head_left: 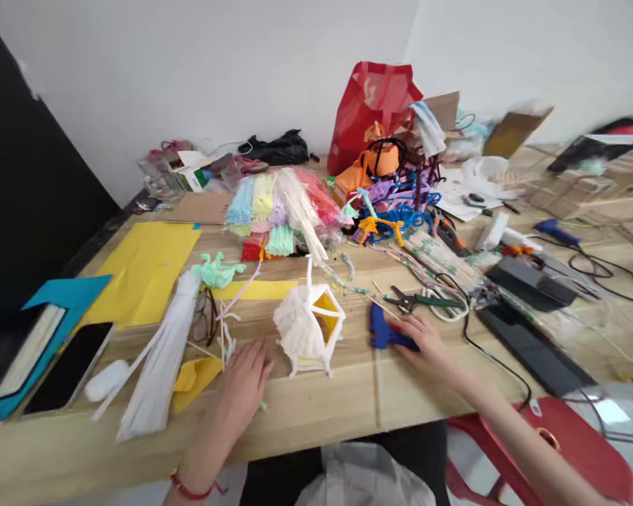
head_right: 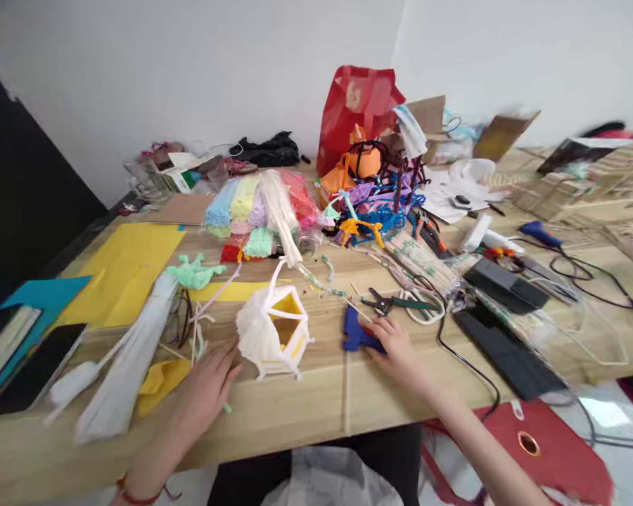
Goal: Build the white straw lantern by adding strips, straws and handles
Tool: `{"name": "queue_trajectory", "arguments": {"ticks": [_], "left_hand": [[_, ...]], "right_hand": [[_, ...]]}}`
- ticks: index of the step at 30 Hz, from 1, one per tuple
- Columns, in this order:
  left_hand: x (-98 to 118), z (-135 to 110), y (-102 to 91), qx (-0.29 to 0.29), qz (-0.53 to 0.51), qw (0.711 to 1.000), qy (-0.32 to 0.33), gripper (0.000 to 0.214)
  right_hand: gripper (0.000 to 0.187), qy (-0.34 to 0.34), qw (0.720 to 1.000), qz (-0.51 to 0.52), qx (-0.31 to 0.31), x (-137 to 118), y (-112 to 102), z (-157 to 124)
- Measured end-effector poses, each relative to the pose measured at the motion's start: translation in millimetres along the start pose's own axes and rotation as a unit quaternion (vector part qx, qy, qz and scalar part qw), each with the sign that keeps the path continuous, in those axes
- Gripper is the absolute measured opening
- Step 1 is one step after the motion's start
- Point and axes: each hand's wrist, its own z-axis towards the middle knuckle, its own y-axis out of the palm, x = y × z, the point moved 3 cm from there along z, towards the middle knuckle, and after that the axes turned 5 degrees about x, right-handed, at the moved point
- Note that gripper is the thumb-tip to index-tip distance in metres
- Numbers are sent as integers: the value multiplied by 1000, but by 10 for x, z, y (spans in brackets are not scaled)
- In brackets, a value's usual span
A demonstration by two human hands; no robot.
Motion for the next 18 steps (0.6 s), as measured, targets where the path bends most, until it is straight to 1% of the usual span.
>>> {"name": "queue_trajectory", "arguments": {"ticks": [2,5,7,8,10,12,13,14,15,16,18], "left_hand": [[16,-24,6,4,-8,1000,-5,39],[37,-26,19,3,-11,1000,-7,39],[44,-8,30,0,-8,1000,-7,40],[43,1,35,-2,-9,1000,-10,40],[32,2,43,-3,-16,1000,-17,41],[11,-27,43,-3,-23,999,-23,41],[-3,-52,40,-4,-24,999,-25,41],[-18,-81,34,-4,-22,999,-26,41],[-35,-110,26,-4,-20,999,-28,41],[-51,-136,17,-3,-17,999,-29,41],[-82,-163,5,-5,-13,1000,-27,42]], "right_hand": [[41,-9,999,1,40,-22,-128,180],[40,-45,997,-7,55,-144,-213,573],[40,-75,997,-34,13,-253,-156,929],[39,-81,994,-67,-28,-286,-96,1118],[28,-85,991,-83,-65,-293,5,1485],[20,-75,988,-97,-89,-207,73,1789],[19,-64,988,-105,-92,-139,81,1907],[23,-50,988,-111,-92,-64,71,1998],[30,-35,989,-117,-87,11,44,2062],[33,-22,990,-118,-78,75,1,2098],[29,-7,993,-110,-52,155,-116,2087]]}}
